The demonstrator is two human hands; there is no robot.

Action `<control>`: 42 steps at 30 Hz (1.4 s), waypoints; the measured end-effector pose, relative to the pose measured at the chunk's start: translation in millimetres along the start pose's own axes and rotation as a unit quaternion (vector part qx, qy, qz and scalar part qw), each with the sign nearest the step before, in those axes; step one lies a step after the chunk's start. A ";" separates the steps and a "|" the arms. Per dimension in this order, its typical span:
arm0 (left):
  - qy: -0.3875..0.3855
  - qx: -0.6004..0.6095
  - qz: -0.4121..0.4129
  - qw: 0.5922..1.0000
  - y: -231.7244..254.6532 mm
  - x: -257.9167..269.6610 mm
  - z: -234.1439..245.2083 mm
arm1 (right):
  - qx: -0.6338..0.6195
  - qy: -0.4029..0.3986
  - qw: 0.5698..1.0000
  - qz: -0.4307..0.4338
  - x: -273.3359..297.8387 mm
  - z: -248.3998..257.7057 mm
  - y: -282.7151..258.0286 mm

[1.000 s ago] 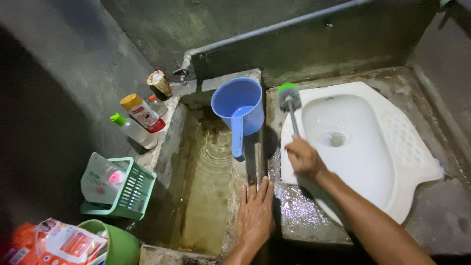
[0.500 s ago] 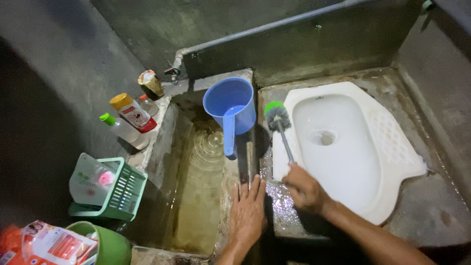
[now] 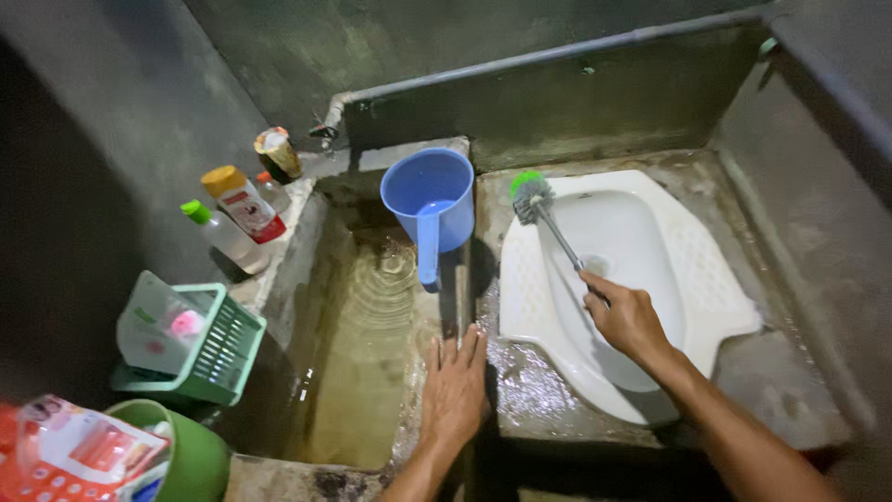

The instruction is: The person cleans a squat toilet using a long-handled brush, scrubbing the inner rim and bowl while rinsing it with water from a nearby basin.

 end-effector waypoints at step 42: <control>0.061 0.016 -0.008 0.998 -2.4 1.1 -3.0 | 0.191 -0.185 0.963 -0.039 78.7 -46.5 52.1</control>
Point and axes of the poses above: each hand's wrist, its own x-axis away from the middle knuckle, its own z-axis out of the back of the hand, y = z × x, the point moved 9 cm from there along -x, towards the middle knuckle, and after that the axes turned 9 degrees about x, right-handed, at the moved point
